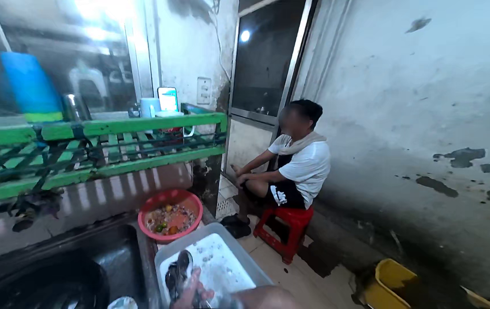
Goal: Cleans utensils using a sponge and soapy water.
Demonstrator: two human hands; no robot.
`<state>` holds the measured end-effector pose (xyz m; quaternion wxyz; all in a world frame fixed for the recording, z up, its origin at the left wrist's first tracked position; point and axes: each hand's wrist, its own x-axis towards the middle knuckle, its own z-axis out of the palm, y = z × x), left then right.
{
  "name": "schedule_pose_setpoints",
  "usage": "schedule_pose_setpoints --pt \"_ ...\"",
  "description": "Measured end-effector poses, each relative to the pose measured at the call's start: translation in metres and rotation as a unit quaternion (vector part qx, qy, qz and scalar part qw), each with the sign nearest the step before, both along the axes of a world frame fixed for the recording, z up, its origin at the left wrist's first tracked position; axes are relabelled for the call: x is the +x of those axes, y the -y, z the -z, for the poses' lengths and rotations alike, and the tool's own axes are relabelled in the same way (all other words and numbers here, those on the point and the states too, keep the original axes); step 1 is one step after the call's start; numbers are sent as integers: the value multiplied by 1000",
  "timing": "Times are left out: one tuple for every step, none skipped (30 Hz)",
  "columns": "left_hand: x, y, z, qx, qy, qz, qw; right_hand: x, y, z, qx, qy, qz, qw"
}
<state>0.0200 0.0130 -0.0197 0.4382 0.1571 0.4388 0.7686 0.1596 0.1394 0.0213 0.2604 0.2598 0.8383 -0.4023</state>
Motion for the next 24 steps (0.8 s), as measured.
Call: schedule_pose_setpoints --pt "1 -1 -3 -25 23 -29 999 5 -2 -1 20 26 35 999" --pt "2 -2 -7 -59 43 -50 996 6 -3 -2 51 47 69 995" --pt "3 -2 -11 -96 60 -59 992 8 -6 7 84 41 100 991" --pt "4 -1 -15 -128 75 -52 988 9 -8 19 112 21 124 986" --pt "4 -2 -18 -151 90 -30 984 11 -10 31 129 -8 149 980" --pt "4 -2 -19 -159 108 -5 981 11 -10 35 123 -36 183 975" --pt "5 -2 -22 -164 121 17 979 12 -8 35 104 -82 232 964" --pt "5 -4 -24 -178 127 30 975 13 -6 32 70 -137 292 944" --pt "4 -5 -27 -199 125 47 971 11 -4 25 24 -187 348 918" --pt "3 -5 -28 -224 113 67 966 9 -1 13 -20 -226 385 895" --pt "3 -6 -30 -247 93 91 960 5 2 0 -55 -255 400 879" --pt "6 -6 -33 -267 68 117 954 0 2 -10 -78 -272 396 873" --pt "8 -6 -35 -282 36 145 948 -5 1 -18 -88 -280 384 875" --pt "11 -6 -36 -288 5 165 943 -11 -2 -23 -78 -280 376 880" --pt "12 -6 -35 -289 -24 174 941 -17 -4 -25 -60 -276 379 881" --pt "12 -5 -32 -287 -45 169 942 -21 -5 -23 -45 -276 393 876" --pt "11 -5 -30 -281 -54 153 946 -25 -3 -19 -39 -287 412 864" --pt "10 -4 -28 -275 -55 132 951 -27 3 -15 -38 -301 426 852" --pt "9 -3 -28 -274 -52 115 954 -29 10 -12 -44 -309 429 848" --pt "8 -2 -29 -282 -51 102 953 -31 17 -9 -55 -306 418 854" --pt "8 -1 -30 -294 -56 94 949 -32 21 -7 -63 -294 396 867" --pt "8 -1 -31 -308 -66 92 945 -33 19 -7 -59 -280 374 883" --pt "8 -2 -30 -317 -77 92 941 -36 14 -10 -38 -257 355 898" --pt "9 -3 -28 -321 -83 88 939 -40 6 -14 -2 -230 337 913"
